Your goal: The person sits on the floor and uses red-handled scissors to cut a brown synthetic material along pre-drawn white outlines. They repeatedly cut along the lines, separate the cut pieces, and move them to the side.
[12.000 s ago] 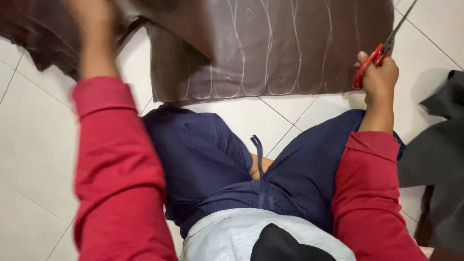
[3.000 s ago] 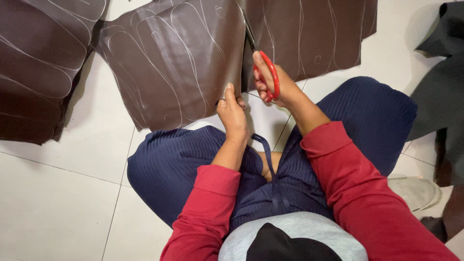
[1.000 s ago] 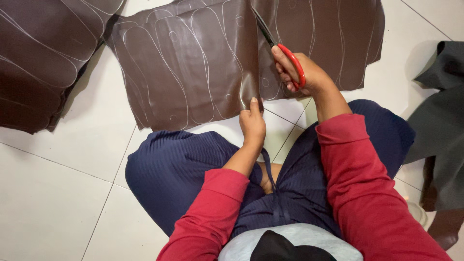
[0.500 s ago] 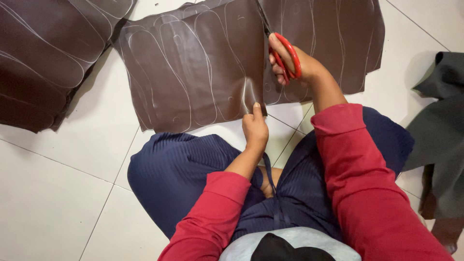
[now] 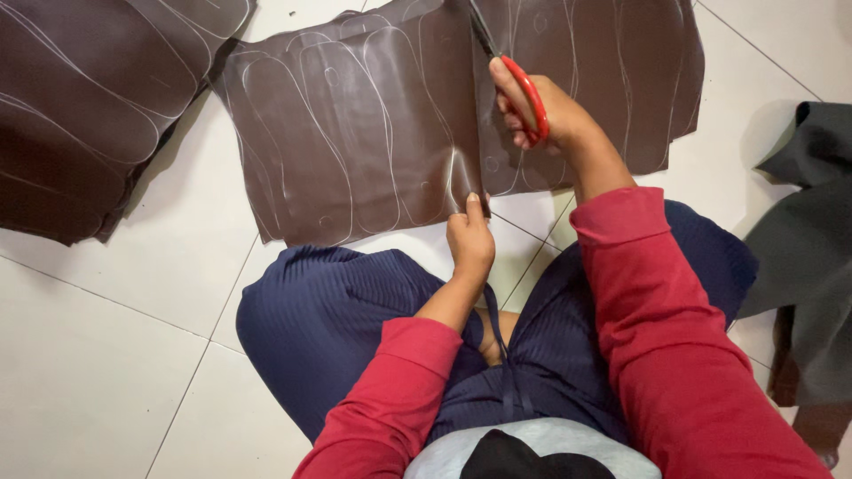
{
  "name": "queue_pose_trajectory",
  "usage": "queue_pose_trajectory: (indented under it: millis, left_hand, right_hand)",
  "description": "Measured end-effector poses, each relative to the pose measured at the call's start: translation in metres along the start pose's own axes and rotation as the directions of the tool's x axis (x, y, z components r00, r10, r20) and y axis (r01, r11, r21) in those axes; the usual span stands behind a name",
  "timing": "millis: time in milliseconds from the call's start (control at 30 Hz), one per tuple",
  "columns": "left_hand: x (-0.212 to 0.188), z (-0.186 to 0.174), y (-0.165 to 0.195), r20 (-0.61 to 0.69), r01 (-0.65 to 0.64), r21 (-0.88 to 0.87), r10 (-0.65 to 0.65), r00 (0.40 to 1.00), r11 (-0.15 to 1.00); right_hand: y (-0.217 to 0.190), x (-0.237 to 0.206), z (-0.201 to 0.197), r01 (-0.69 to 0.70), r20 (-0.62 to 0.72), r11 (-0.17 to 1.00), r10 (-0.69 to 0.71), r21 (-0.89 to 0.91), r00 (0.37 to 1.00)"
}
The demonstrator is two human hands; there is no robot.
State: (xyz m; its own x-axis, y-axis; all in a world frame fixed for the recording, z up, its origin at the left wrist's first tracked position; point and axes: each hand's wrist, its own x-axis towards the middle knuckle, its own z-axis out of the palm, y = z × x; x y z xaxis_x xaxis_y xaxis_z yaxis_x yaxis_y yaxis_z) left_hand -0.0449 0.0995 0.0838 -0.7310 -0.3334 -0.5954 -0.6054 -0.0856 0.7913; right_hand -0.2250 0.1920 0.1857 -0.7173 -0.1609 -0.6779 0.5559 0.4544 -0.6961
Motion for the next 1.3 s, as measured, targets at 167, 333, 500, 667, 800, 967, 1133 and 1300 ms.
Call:
queue_pose_trajectory:
  millis: [167,333,500,667,800,967,1133,1300]
  left_hand:
    - [0.005,0.001,-0.008,-0.026,0.030,0.092,-0.028,0.999,0.995]
    - [0.014,0.002,-0.024,-0.032,0.040,-0.070,-0.043,0.999,0.997]
    - [0.024,0.007,-0.041,0.139,0.140,-0.736,-0.055,0.989,0.663]
    - [0.028,0.004,-0.052,0.212,0.155,-0.692,-0.007,0.977,0.705]
    - [0.032,-0.003,-0.048,0.383,0.148,-0.399,0.018,0.923,0.905]
    - [0.032,-0.021,-0.035,0.338,0.249,-0.267,-0.151,0.929,0.931]
    - [0.032,-0.030,-0.009,0.071,0.008,0.174,-0.020,0.997,0.985]
    - [0.026,-0.023,0.018,-0.102,-0.299,0.434,0.376,0.921,0.850]
  right_hand:
    - [-0.010,0.014,0.001,0.066,0.038,0.996,-0.068,0.051,0.997]
    - [-0.005,0.026,0.010,0.028,-0.115,0.997,-0.036,-0.067,0.993]
    - [0.034,-0.012,0.035,0.056,-0.208,0.823,-0.207,-0.566,0.956]
    - [0.045,-0.038,0.058,0.192,-0.303,0.909,-0.313,-0.370,0.900]
    - [0.038,-0.037,0.043,0.284,-0.464,0.907,-0.405,-0.309,0.787]
    - [0.067,-0.049,-0.050,0.490,-0.560,0.833,-0.541,-0.257,0.627]
    - [0.125,-0.075,-0.150,0.515,-0.569,0.856,-0.448,-0.049,0.690]
    - [0.160,-0.072,-0.187,0.303,-0.615,0.930,-0.365,-0.207,0.699]
